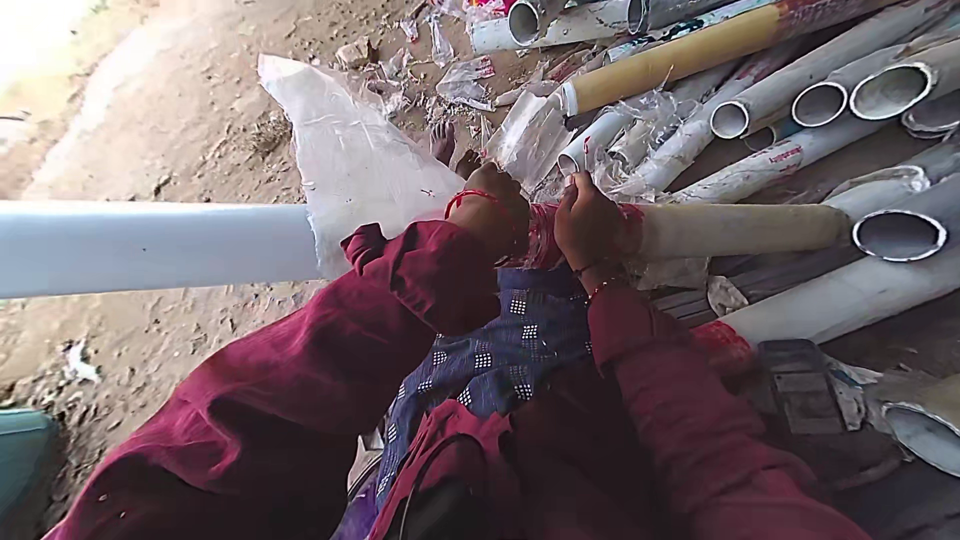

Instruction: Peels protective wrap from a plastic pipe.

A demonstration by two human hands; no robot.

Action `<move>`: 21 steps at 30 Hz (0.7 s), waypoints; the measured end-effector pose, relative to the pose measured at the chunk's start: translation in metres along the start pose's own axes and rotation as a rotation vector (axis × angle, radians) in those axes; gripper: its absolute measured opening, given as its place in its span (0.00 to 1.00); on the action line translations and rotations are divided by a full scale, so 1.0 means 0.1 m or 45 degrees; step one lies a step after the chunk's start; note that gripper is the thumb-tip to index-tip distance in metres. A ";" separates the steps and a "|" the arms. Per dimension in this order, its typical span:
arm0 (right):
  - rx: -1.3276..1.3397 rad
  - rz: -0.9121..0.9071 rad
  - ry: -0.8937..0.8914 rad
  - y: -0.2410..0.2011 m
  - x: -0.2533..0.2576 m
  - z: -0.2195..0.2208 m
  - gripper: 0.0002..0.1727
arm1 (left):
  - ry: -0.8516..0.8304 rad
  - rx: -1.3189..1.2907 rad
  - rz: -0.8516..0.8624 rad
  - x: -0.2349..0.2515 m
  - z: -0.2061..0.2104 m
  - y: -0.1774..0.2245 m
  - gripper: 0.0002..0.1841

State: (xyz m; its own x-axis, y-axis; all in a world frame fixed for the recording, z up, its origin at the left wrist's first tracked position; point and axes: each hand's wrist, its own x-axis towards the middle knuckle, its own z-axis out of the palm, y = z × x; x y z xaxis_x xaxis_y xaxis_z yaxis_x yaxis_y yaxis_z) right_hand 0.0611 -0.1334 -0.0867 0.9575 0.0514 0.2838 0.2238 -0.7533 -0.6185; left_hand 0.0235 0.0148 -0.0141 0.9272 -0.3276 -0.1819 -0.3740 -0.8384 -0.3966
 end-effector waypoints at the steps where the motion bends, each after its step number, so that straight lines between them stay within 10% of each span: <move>1: -0.014 0.019 -0.018 -0.03 0.04 0.01 0.19 | -0.230 -0.043 -0.093 -0.08 -0.28 0.13 0.28; 8: -0.056 0.139 -0.202 -0.16 0.23 0.01 0.21 | 0.183 -0.176 -0.471 -0.47 0.10 0.63 0.34; 21: -0.128 0.257 -0.275 -0.26 0.29 -0.04 0.19 | -0.131 -0.271 -0.728 -0.81 -0.12 1.31 0.28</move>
State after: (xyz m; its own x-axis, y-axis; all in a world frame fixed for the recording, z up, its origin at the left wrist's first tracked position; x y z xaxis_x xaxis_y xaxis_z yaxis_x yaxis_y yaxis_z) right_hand 0.0821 -0.1149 -0.0599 0.9997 0.0242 -0.0068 0.0160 -0.8228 -0.5682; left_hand -0.1004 -0.0734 -0.0409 0.9686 0.2341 -0.0834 0.2041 -0.9409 -0.2702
